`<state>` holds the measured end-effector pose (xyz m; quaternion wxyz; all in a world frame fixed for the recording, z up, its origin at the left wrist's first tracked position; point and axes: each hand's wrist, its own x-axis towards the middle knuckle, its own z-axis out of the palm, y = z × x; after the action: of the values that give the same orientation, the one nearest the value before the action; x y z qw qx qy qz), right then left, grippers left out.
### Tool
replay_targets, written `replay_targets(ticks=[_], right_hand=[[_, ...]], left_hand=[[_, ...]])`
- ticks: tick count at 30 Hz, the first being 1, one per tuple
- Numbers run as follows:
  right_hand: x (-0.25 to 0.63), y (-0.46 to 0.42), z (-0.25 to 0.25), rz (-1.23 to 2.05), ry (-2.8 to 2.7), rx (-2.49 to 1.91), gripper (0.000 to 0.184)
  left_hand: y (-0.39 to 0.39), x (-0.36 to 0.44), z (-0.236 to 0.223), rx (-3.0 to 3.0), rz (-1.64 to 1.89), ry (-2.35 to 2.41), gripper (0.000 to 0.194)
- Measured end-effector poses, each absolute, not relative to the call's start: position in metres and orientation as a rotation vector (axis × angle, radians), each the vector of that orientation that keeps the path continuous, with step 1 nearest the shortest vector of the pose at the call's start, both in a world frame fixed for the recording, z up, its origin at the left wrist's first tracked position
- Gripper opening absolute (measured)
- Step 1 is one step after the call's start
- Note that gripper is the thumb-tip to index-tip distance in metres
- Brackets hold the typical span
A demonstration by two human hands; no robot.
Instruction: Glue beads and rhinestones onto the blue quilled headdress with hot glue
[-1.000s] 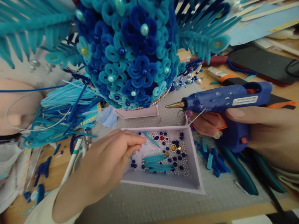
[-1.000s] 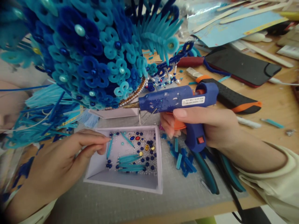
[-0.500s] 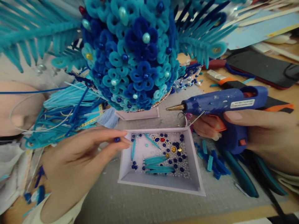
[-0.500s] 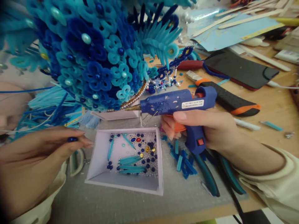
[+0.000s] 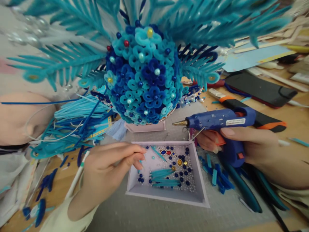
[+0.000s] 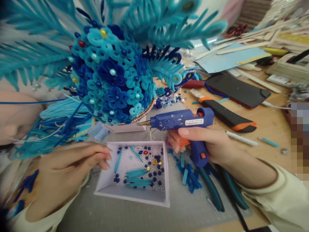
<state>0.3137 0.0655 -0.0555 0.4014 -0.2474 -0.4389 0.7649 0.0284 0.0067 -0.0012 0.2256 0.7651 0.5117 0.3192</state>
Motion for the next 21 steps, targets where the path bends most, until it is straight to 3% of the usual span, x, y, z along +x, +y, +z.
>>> replay_targets(ticks=[6,15,21], right_hand=[[0.332,0.067,-0.048,1.998,-1.226,-1.015,0.049],[0.371,0.044,-0.028,1.025,-1.416,-1.721,0.048],[0.368,0.037,-0.039,0.629,-1.705,-1.766,0.039]], left_hand=[[0.014,0.029,-0.003,2.117,0.762,1.362,0.025],[-0.003,-0.002,-0.022,2.349,0.860,1.388,0.030],[0.000,0.007,-0.016,2.278,1.006,1.281,0.035]])
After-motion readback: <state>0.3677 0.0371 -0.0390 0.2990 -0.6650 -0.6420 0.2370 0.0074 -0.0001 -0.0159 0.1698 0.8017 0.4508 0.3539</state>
